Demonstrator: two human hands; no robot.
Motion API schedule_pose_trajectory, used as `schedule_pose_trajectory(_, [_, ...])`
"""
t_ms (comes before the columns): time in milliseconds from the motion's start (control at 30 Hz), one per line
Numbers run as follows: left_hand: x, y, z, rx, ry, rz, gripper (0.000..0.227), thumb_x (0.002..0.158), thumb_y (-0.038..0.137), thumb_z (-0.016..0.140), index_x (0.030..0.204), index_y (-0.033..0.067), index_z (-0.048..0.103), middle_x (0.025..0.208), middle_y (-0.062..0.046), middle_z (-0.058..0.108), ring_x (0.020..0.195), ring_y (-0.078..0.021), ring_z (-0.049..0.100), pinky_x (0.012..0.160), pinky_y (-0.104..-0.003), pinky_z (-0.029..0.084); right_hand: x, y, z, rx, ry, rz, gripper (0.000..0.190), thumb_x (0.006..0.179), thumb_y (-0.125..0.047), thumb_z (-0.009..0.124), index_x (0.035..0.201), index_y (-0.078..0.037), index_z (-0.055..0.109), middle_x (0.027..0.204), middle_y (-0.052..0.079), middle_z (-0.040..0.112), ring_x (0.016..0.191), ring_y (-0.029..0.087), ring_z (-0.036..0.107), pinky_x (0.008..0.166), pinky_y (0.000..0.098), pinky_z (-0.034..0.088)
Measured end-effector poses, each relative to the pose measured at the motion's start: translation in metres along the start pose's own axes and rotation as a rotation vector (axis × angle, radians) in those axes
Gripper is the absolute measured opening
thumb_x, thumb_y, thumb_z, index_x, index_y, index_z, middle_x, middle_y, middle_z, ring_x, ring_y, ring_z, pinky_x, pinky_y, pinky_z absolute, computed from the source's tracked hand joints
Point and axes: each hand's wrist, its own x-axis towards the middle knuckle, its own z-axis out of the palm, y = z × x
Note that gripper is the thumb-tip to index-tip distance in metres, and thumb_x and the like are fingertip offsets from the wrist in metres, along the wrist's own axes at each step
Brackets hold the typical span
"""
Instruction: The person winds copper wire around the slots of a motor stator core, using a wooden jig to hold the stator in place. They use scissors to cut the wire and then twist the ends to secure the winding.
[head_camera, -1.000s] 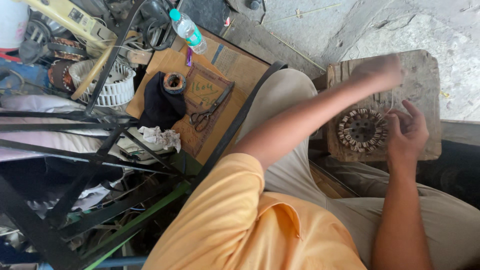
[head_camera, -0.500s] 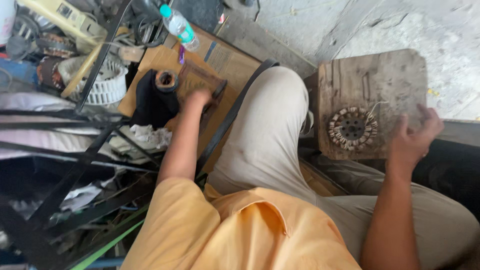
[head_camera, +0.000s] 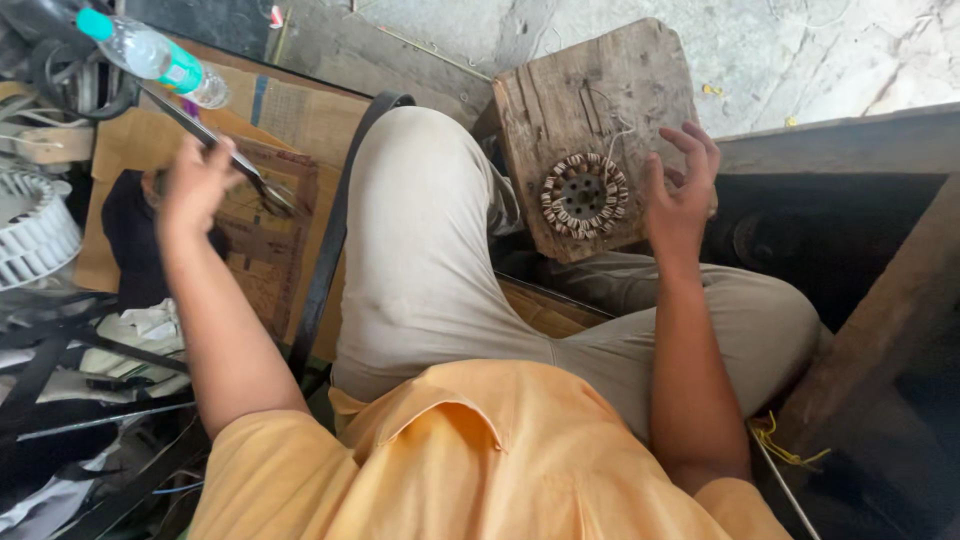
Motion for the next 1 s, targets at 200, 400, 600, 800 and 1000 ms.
schedule_pose_trajectory(200, [-0.062,0.194,0.017,0.282,0.118,0.815,0.010,0.114,0.010,0.061,0.115,-0.0001,0.060,0.110,-0.003,0.063,0.103,-0.0090,0.058,0.091,-0.028,0.048,-0.010,-0.048,-0.019,0.455,-0.027,0.111,0.021,0.111,-0.001,0.058,0.131,0.002,0.060,0.133,0.011,0.062,0.118,0.014,0.061,0.102,0.0284,0.054])
schedule_pose_trajectory(400, [-0.118,0.286,0.188,-0.177,-0.439,0.750,0.020,0.107,0.012,0.071,0.125,0.0077,0.066,0.100,0.000,0.072,0.079,-0.0073,0.069,0.066,-0.024,0.059,-0.060,-0.124,-0.034,0.427,0.066,0.035,0.013,0.114,0.003,0.061,0.127,0.004,0.062,0.117,0.010,0.066,0.102,0.013,0.066,0.097,0.0279,0.056])
schedule_pose_trajectory(600, [-0.145,0.260,0.345,0.013,-0.589,0.760,0.015,0.105,0.015,0.053,0.115,0.0036,0.052,0.065,0.001,0.058,0.048,-0.0098,0.053,0.042,-0.028,0.040,-0.087,-0.120,-0.016,-0.227,0.020,-0.063,0.040,0.096,0.006,0.070,0.134,0.008,0.057,0.126,0.020,0.062,0.110,0.026,0.069,0.096,0.0349,0.055])
schedule_pose_trajectory(800, [-0.108,0.209,0.393,0.180,-0.760,0.546,0.016,0.108,0.020,0.044,0.113,0.0070,0.051,0.073,0.001,0.065,0.060,-0.0095,0.065,0.053,-0.027,0.052,-0.090,-0.035,0.005,0.349,-0.120,0.274,0.047,0.102,0.000,0.067,0.144,0.003,0.048,0.130,0.013,0.060,0.116,0.018,0.063,0.101,0.0289,0.053])
schedule_pose_trajectory(1000, [-0.094,0.202,0.400,0.088,-0.723,0.579,0.025,0.108,0.028,0.047,0.115,0.0044,0.051,0.081,-0.004,0.073,0.070,-0.0125,0.074,0.063,-0.031,0.056,-0.093,-0.005,0.004,0.515,-0.159,0.313,0.049,0.096,0.001,0.069,0.137,0.000,0.042,0.123,0.006,0.060,0.112,0.011,0.061,0.099,0.0246,0.051])
